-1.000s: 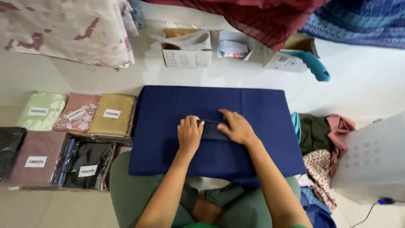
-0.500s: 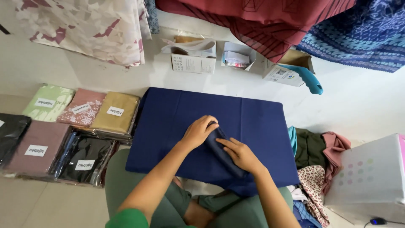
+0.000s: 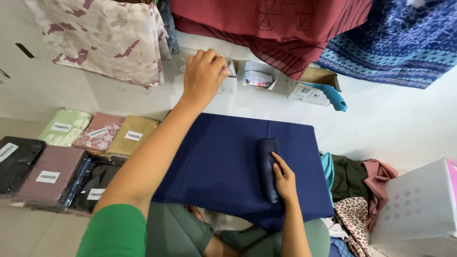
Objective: The person uses a lint roller on a dark blue garment laid on their lap, then folds the garment into a compact rectangle. They place the folded garment into a clear plastic bag, seal it, and affix a label to the package.
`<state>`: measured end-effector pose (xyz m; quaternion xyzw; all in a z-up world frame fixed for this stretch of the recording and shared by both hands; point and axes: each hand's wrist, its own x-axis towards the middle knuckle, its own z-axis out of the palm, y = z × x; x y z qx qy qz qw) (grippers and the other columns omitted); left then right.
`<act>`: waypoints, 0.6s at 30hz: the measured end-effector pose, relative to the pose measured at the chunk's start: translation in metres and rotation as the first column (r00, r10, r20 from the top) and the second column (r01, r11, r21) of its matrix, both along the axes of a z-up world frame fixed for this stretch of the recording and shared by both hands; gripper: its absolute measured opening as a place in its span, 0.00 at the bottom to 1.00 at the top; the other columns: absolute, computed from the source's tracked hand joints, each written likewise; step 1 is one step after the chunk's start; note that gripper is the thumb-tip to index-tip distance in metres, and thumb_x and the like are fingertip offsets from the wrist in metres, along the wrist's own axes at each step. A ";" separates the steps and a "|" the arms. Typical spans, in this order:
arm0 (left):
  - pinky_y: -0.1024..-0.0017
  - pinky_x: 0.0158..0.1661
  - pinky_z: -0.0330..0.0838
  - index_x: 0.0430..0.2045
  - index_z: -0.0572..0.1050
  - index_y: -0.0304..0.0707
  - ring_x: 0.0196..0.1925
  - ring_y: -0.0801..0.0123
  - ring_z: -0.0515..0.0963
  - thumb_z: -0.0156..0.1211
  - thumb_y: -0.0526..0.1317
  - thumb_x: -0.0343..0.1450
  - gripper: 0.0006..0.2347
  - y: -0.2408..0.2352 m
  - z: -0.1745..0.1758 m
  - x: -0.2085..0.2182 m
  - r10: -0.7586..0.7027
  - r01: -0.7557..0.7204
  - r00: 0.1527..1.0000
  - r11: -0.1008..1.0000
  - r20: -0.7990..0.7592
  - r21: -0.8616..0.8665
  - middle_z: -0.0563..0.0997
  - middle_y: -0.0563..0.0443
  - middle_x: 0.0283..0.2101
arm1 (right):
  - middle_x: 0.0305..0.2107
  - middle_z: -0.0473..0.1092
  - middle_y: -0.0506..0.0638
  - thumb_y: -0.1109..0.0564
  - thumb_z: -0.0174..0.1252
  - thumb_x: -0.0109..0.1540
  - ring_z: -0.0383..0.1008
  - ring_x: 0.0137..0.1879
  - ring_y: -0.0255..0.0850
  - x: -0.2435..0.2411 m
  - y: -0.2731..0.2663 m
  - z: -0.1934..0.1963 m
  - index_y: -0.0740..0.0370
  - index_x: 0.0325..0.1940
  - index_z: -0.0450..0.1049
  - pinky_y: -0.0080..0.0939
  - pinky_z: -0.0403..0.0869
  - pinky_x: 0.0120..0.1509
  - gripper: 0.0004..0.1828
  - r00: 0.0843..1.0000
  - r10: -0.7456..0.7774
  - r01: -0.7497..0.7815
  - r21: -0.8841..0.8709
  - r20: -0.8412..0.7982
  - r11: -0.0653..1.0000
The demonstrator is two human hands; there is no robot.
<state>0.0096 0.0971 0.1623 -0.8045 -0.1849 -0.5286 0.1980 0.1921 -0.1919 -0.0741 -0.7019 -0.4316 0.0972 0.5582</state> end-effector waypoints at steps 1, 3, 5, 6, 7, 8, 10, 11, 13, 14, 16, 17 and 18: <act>0.64 0.36 0.67 0.26 0.75 0.51 0.38 0.61 0.74 0.77 0.46 0.61 0.12 0.003 0.001 -0.001 -0.002 0.002 1.000 1.000 0.002 0.004 0.70 0.60 0.31 | 0.58 0.74 0.60 0.60 0.51 0.69 0.70 0.66 0.57 -0.001 0.000 0.002 0.48 0.66 0.76 0.57 0.69 0.67 0.22 1.000 -0.002 0.002 0.004 0.002 1.000; 0.65 0.37 0.66 0.25 0.77 0.54 0.37 0.63 0.75 0.70 0.44 0.67 0.06 0.009 0.003 -0.003 -0.046 0.044 0.999 0.991 -0.012 -0.128 0.71 0.62 0.28 | 0.57 0.74 0.59 0.60 0.50 0.69 0.71 0.65 0.56 -0.004 -0.002 0.004 0.48 0.65 0.77 0.57 0.70 0.67 0.21 1.000 -0.010 0.010 -0.003 0.018 1.000; 0.66 0.37 0.67 0.23 0.77 0.56 0.36 0.65 0.76 0.68 0.45 0.70 0.06 0.011 0.010 -0.007 -0.053 0.042 0.997 0.985 -0.059 -0.170 0.73 0.62 0.26 | 0.57 0.74 0.58 0.60 0.51 0.69 0.71 0.65 0.56 -0.003 -0.001 0.002 0.48 0.65 0.77 0.56 0.70 0.67 0.21 1.000 -0.012 0.012 0.007 0.008 1.000; 0.67 0.38 0.67 0.22 0.78 0.57 0.34 0.66 0.78 0.65 0.46 0.73 0.08 0.012 0.012 -0.010 -0.054 0.031 0.993 0.976 -0.101 -0.217 0.75 0.63 0.24 | 0.57 0.75 0.58 0.60 0.51 0.69 0.71 0.65 0.55 -0.002 -0.001 0.001 0.48 0.64 0.77 0.56 0.70 0.67 0.21 1.000 -0.008 0.007 0.010 0.002 1.000; 0.67 0.38 0.67 0.22 0.78 0.57 0.34 0.66 0.78 0.65 0.46 0.73 0.08 0.007 0.017 -0.012 -0.056 0.033 0.993 0.975 -0.102 -0.219 0.75 0.63 0.24 | 0.57 0.75 0.58 0.60 0.51 0.69 0.71 0.65 0.55 -0.005 -0.002 0.009 0.48 0.64 0.77 0.56 0.70 0.67 0.21 1.000 -0.010 0.010 0.008 0.001 1.000; 0.66 0.41 0.67 0.23 0.79 0.52 0.29 0.66 0.77 0.63 0.45 0.75 0.09 0.003 0.021 -0.015 -0.076 0.054 0.994 0.969 -0.083 -0.243 0.74 0.60 0.18 | 0.58 0.74 0.54 0.60 0.52 0.68 0.72 0.65 0.49 -0.009 -0.003 0.016 0.51 0.64 0.76 0.46 0.69 0.69 0.20 0.997 -0.025 0.022 -0.036 -0.071 0.999; 0.65 0.44 0.68 0.23 0.81 0.48 0.24 0.65 0.76 0.61 0.43 0.76 0.10 -0.006 0.031 -0.025 -0.092 0.071 0.994 0.961 -0.065 -0.268 0.73 0.56 0.13 | 0.60 0.73 0.51 0.59 0.53 0.67 0.73 0.65 0.43 -0.011 -0.003 0.021 0.55 0.63 0.74 0.37 0.67 0.70 0.20 0.989 -0.039 0.027 -0.084 -0.145 0.996; 0.64 0.33 0.68 0.33 0.83 0.47 0.19 0.63 0.74 0.61 0.43 0.75 0.06 -0.011 0.038 -0.031 -0.126 0.112 0.992 0.929 -0.016 -0.353 0.77 0.53 0.15 | 0.60 0.73 0.51 0.59 0.53 0.67 0.73 0.65 0.43 -0.009 -0.003 0.018 0.55 0.63 0.74 0.37 0.67 0.70 0.20 0.990 -0.031 0.021 -0.073 -0.140 0.997; 0.63 0.21 0.67 0.43 0.86 0.46 0.13 0.61 0.72 0.61 0.42 0.75 0.09 -0.014 0.046 -0.044 -0.152 0.151 0.988 0.888 0.031 -0.435 0.80 0.49 0.17 | 0.60 0.73 0.51 0.59 0.53 0.67 0.73 0.65 0.43 -0.009 -0.002 0.016 0.56 0.63 0.74 0.36 0.67 0.70 0.20 0.990 -0.021 0.012 -0.063 -0.140 0.998; 0.66 0.20 0.64 0.43 0.86 0.47 0.14 0.66 0.69 0.62 0.42 0.74 0.08 -0.012 0.048 -0.049 -0.166 0.191 0.981 0.889 0.096 -0.415 0.78 0.52 0.17 | 0.60 0.73 0.52 0.59 0.53 0.67 0.73 0.65 0.43 -0.009 -0.003 0.016 0.56 0.63 0.74 0.37 0.67 0.71 0.20 0.991 -0.024 0.016 -0.062 -0.135 0.998; 0.69 0.19 0.60 0.44 0.86 0.47 0.14 0.71 0.66 0.62 0.41 0.74 0.08 -0.016 0.056 -0.063 -0.185 0.234 0.970 0.889 0.159 -0.393 0.76 0.55 0.16 | 0.60 0.73 0.52 0.58 0.53 0.67 0.73 0.65 0.43 -0.010 -0.004 0.017 0.55 0.63 0.74 0.37 0.67 0.71 0.19 0.991 -0.031 0.023 -0.062 -0.132 0.998; 0.72 0.19 0.57 0.45 0.86 0.40 0.15 0.73 0.64 0.63 0.39 0.76 0.08 -0.022 0.063 -0.073 -0.217 0.269 0.953 0.927 0.214 -0.262 0.78 0.54 0.18 | 0.59 0.74 0.51 0.59 0.53 0.67 0.74 0.63 0.42 -0.011 -0.004 0.017 0.55 0.63 0.74 0.36 0.68 0.69 0.19 0.990 -0.035 0.026 -0.065 -0.140 0.998; 0.76 0.19 0.54 0.46 0.85 0.33 0.15 0.76 0.63 0.64 0.37 0.79 0.08 -0.027 0.069 -0.082 -0.258 0.297 0.930 0.947 0.261 -0.123 0.79 0.54 0.20 | 0.58 0.75 0.50 0.59 0.53 0.67 0.75 0.61 0.41 -0.011 -0.004 0.018 0.54 0.63 0.75 0.35 0.68 0.67 0.19 0.988 -0.039 0.030 -0.066 -0.146 0.997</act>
